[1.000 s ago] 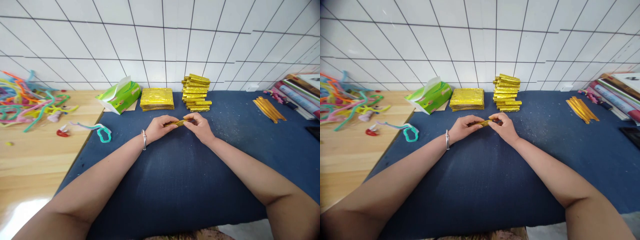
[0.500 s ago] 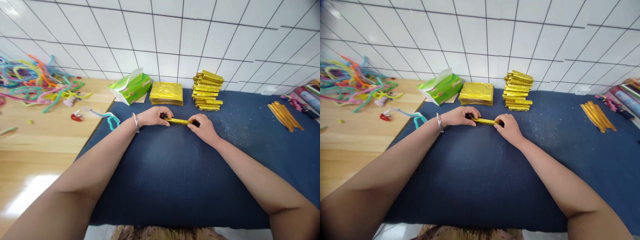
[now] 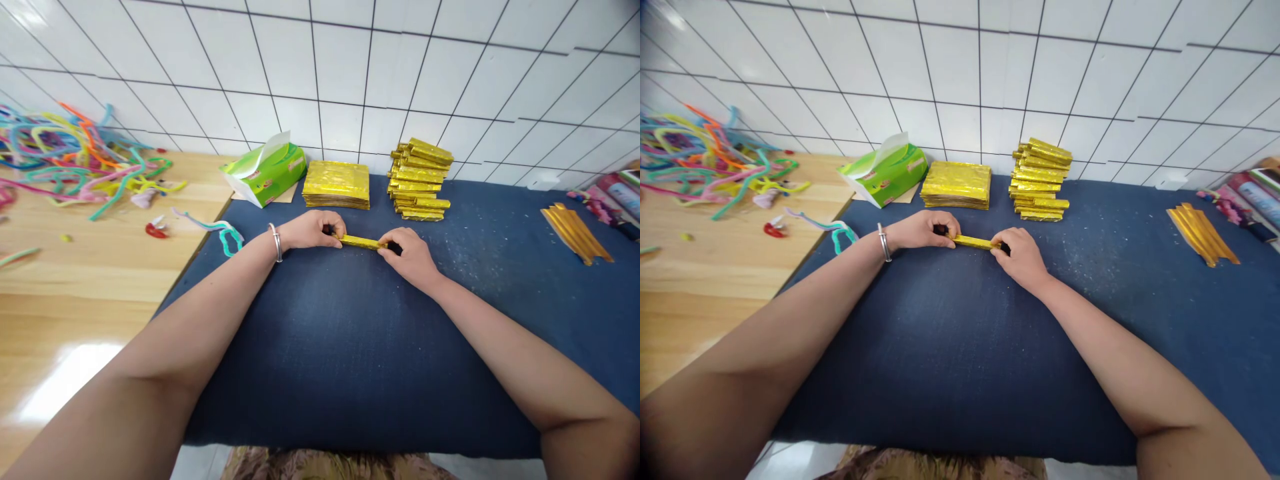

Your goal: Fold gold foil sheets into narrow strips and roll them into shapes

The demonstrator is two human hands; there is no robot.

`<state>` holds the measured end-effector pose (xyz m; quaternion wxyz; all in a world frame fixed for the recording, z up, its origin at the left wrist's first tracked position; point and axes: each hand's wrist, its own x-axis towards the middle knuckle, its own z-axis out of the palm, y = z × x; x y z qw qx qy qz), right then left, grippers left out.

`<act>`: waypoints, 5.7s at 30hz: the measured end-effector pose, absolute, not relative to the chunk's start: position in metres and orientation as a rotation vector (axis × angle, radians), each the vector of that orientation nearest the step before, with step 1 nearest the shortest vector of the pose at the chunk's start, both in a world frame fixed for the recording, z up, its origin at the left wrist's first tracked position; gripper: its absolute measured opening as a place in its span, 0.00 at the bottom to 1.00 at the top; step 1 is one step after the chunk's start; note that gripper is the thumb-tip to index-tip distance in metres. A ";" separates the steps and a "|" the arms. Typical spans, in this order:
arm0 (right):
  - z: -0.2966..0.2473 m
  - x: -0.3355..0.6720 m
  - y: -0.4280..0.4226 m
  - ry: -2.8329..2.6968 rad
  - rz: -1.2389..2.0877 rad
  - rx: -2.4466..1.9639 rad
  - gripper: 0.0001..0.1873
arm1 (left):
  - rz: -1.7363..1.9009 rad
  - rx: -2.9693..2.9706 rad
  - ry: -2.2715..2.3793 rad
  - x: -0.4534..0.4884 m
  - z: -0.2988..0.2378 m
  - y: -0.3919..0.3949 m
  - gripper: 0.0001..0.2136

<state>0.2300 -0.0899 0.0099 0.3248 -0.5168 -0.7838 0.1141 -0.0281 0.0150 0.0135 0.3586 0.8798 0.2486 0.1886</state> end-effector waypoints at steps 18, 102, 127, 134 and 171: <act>0.011 0.229 -0.091 -2.047 0.274 -1.416 0.09 | 0.649 2.391 0.727 -0.018 0.009 0.009 0.06; 0.008 0.232 -0.094 -1.823 0.383 -1.266 0.10 | 0.748 2.097 0.747 0.005 0.000 -0.009 0.14; 0.007 0.230 -0.094 -2.090 0.240 -1.329 0.11 | 0.973 1.966 0.675 0.027 0.040 -0.051 0.26; 0.003 0.230 -0.092 -2.158 0.217 -1.338 0.09 | 0.971 1.805 0.531 0.039 0.031 -0.064 0.21; 0.012 0.229 -0.095 -1.982 0.268 -1.386 0.15 | 1.049 1.469 0.759 0.034 0.010 -0.041 0.14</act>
